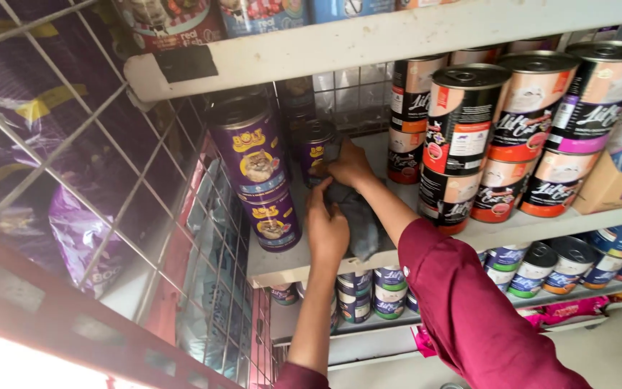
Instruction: Wiping down canned pet food and store shelves with a cleaning cloth.
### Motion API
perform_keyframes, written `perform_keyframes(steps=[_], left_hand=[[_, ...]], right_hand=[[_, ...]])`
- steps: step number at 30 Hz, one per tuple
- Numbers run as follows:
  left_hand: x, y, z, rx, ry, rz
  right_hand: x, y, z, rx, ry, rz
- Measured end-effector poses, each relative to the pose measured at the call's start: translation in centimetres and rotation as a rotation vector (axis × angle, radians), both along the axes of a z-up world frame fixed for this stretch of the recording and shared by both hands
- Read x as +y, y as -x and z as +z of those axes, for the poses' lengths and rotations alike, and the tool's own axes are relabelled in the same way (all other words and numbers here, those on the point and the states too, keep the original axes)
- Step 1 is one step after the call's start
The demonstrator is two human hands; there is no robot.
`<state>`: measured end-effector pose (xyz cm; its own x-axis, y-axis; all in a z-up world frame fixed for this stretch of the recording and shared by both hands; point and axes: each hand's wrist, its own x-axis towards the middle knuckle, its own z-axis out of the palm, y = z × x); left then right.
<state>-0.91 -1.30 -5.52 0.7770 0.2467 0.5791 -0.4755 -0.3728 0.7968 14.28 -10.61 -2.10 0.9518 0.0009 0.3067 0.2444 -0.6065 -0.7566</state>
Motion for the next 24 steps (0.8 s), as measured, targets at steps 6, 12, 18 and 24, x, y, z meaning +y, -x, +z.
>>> perform_keyframes(steps=[6, 12, 18, 24], left_hand=[[0.0, -0.3, 0.2, 0.029, 0.001, 0.000], [0.0, -0.6, -0.1, 0.018, 0.004, -0.009], [0.0, -0.7, -0.2, 0.063, 0.046, -0.005], [0.0, -2.2, -1.5, 0.033, 0.234, -0.080]], right_hand=[[1.3, -5.0, -2.5, -0.140, 0.000, 0.039], [3.1, -5.7, -2.5, -0.062, 0.039, -0.058], [2.8, -4.1, -3.0, -0.191, -0.066, 0.051], [1.6, 0.6, -1.2, -0.195, -0.088, -0.040]])
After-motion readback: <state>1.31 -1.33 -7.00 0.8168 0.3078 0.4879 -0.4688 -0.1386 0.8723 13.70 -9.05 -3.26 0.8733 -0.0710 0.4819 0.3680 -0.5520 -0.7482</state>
